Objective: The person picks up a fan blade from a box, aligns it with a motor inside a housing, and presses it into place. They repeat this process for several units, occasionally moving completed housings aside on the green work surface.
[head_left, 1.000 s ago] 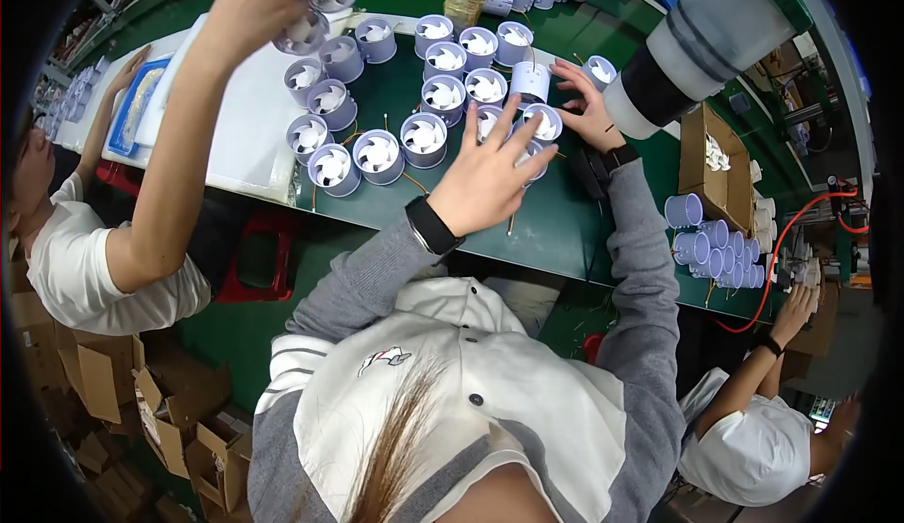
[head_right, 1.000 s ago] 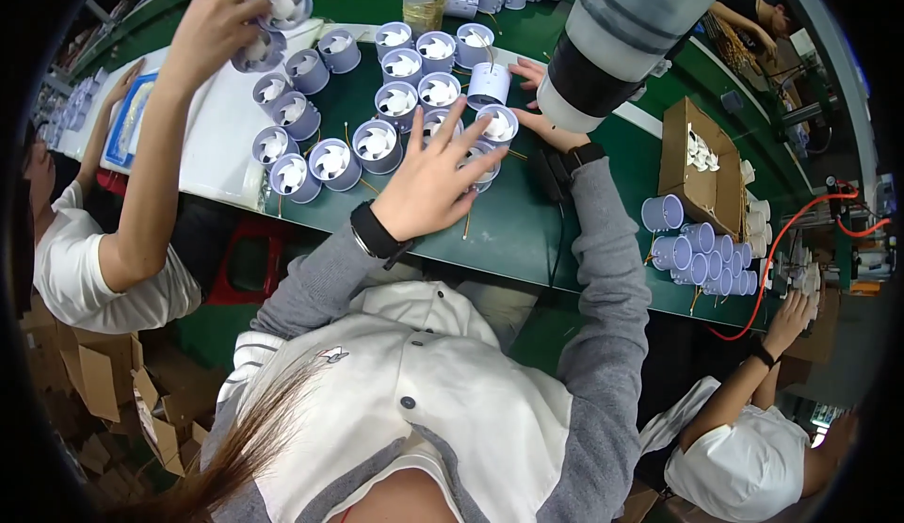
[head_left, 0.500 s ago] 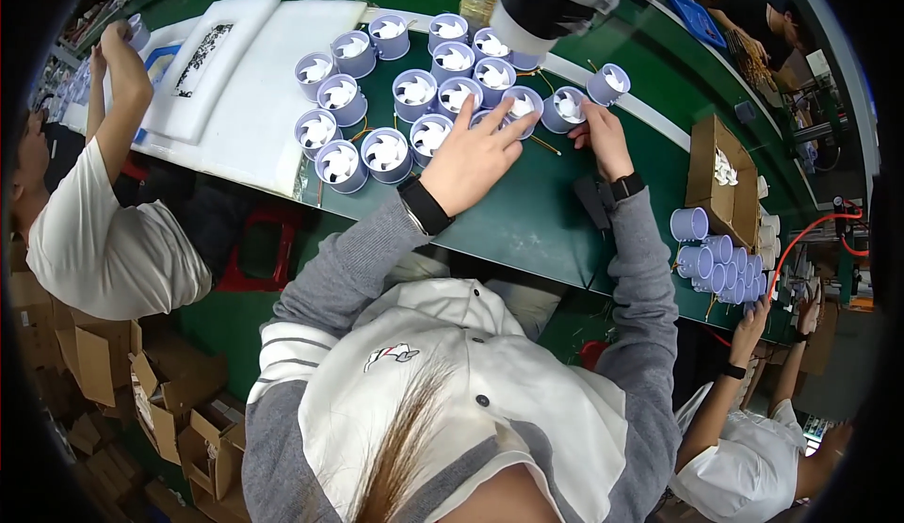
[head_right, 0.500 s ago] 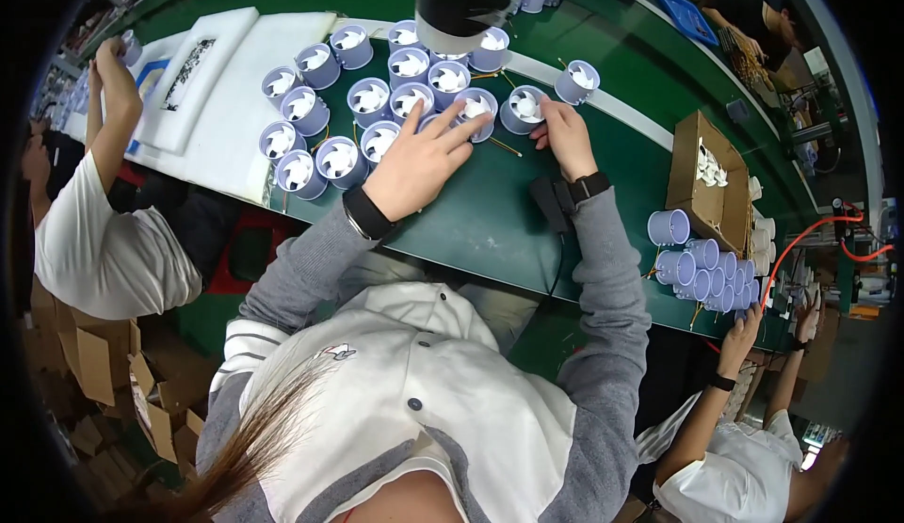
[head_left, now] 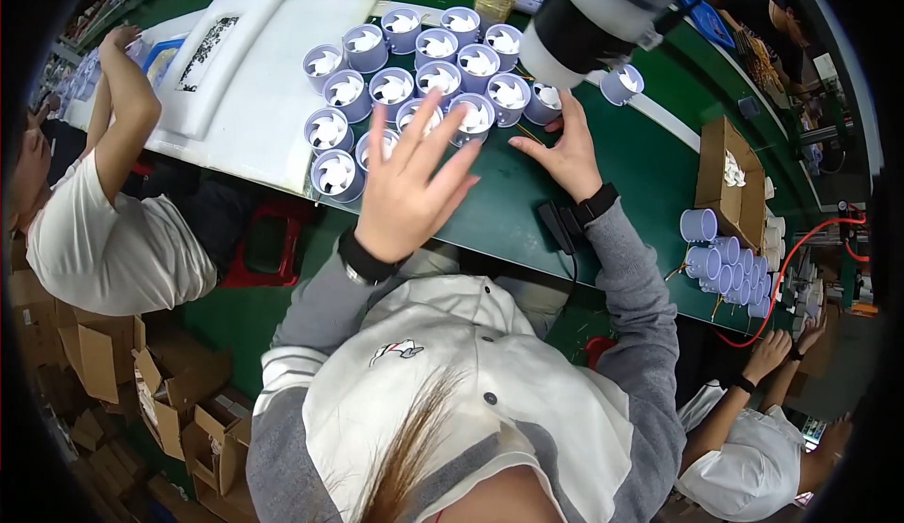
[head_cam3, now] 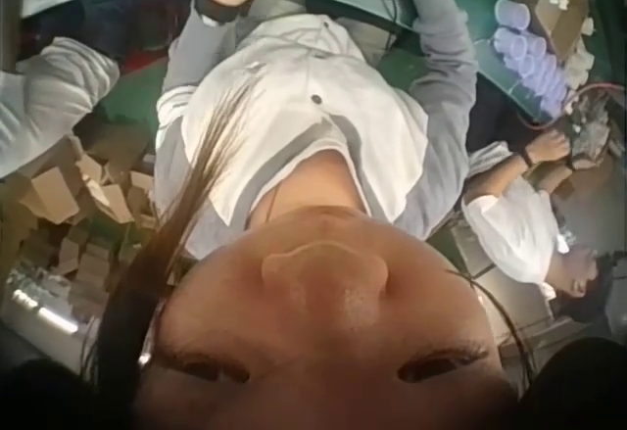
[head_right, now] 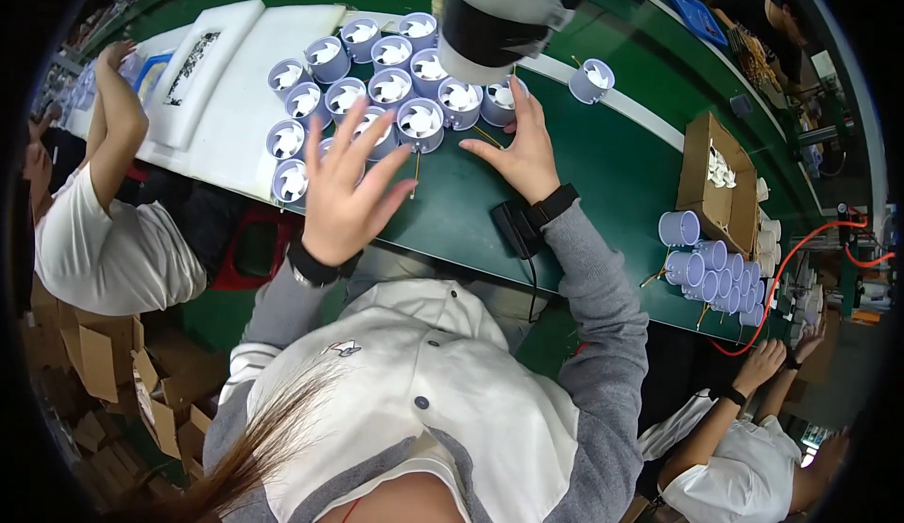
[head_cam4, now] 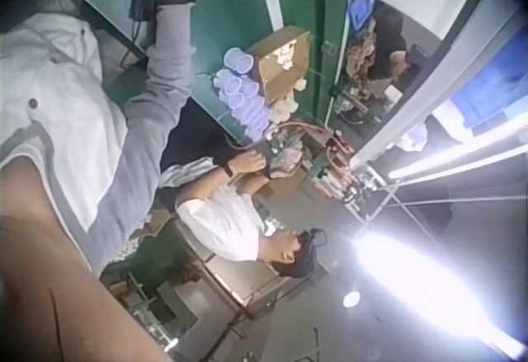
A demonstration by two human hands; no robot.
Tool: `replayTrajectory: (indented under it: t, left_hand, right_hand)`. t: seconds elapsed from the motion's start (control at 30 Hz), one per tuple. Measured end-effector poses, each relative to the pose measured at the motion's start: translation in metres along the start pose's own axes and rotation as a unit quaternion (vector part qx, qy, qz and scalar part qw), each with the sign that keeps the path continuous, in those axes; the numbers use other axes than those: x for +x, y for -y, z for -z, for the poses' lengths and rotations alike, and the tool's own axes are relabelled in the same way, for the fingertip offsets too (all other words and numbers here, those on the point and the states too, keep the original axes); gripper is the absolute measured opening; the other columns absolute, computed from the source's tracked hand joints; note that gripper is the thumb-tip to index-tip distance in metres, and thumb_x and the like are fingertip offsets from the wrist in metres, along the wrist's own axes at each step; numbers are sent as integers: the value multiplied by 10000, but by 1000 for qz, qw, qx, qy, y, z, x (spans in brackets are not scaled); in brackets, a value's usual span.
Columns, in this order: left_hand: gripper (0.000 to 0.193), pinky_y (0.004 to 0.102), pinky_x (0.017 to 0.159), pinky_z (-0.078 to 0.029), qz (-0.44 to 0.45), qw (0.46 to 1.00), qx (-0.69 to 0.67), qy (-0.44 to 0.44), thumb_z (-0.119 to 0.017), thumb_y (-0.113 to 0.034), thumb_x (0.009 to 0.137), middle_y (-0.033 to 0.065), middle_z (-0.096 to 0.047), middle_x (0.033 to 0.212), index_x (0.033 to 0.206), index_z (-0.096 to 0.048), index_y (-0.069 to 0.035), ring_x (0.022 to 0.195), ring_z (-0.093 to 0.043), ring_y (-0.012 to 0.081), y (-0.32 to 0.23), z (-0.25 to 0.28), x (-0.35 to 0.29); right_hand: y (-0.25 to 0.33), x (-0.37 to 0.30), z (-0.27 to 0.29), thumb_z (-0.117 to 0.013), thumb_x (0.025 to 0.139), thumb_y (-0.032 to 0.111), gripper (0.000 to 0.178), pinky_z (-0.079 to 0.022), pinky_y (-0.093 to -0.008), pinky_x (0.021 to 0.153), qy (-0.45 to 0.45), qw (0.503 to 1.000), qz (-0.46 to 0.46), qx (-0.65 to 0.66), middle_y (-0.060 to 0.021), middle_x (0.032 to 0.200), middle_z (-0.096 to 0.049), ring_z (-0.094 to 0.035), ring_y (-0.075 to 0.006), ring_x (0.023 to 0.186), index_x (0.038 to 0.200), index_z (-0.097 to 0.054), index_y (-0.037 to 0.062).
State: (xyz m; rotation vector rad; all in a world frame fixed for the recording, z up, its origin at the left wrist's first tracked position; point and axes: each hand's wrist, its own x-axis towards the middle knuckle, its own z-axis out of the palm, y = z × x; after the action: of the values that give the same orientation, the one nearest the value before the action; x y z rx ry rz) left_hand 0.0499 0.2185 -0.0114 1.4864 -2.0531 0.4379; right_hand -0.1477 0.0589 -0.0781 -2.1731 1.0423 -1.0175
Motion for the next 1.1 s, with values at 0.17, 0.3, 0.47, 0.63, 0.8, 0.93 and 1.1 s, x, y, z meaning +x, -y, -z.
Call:
replayTrajectory:
  t: [0.17,0.3,0.47,0.63,0.8,0.93,1.1]
  left_hand:
    - [555,629,1022,-184,251,962,36,-102,-778,-306,686,119,-370,1417,1187,-592,-160,1349,-224,442,10,3,-49]
    - [564,635,1022,-179,206,974,88,-27,-774,-307,697,118,-352,1430,1214,-583,-186,1345,-187,486,2,-14,-46]
    - [492,608,1023,-221,213,969,114,-45,-759,-287,715,115,-425,1374,1164,-605,-159,1329,-268,454,-3,-22,-44]
    - [308,483,990,-371,-148,982,-107,52,-696,-183,762,122,-556,1196,1042,-622,-79,1202,-493,308,-20,-28,-21]
    - [297,407,930,-439,-51,949,-253,182,-662,-132,778,148,-561,1173,1056,-608,-42,1116,-543,295,-34,-50,-1]
    - [307,376,865,-474,67,956,-263,110,-648,-114,788,156,-571,1168,1072,-592,-11,1024,-577,314,-19,-46,1]
    - [297,366,826,-488,120,940,-317,51,-662,-48,776,157,-612,1098,1058,-593,13,966,-605,301,-22,-41,-5]
  right_hand:
    - [9,5,-17,-817,684,259,932,-471,-286,740,4,1000,-29,-11,-137,1260,-453,-521,-145,817,1429,-295,55]
    - [22,15,-32,-786,717,219,771,-477,-281,723,-3,992,-12,129,-126,1312,-437,-547,-137,866,1367,-407,56]
    - [-16,-5,18,-733,760,136,521,-487,-269,707,47,992,-48,109,-97,1282,-507,-575,-128,888,1237,-538,59]
    - [-111,16,63,-760,700,113,444,-496,-303,709,-274,960,-14,-46,-117,1051,-617,-606,-218,841,1085,-561,19]
    - [-134,56,68,-796,672,158,535,-491,-330,794,-164,984,-65,-23,-129,994,-631,-612,-240,886,1128,-557,15]
    - [-84,41,49,-828,651,204,657,-493,-320,806,-55,995,-35,71,-112,1030,-609,-612,-209,894,1213,-540,23]
    - [-17,27,19,-769,733,111,663,-500,-272,783,21,994,-74,75,-110,1157,-544,-585,-135,898,1304,-447,19]
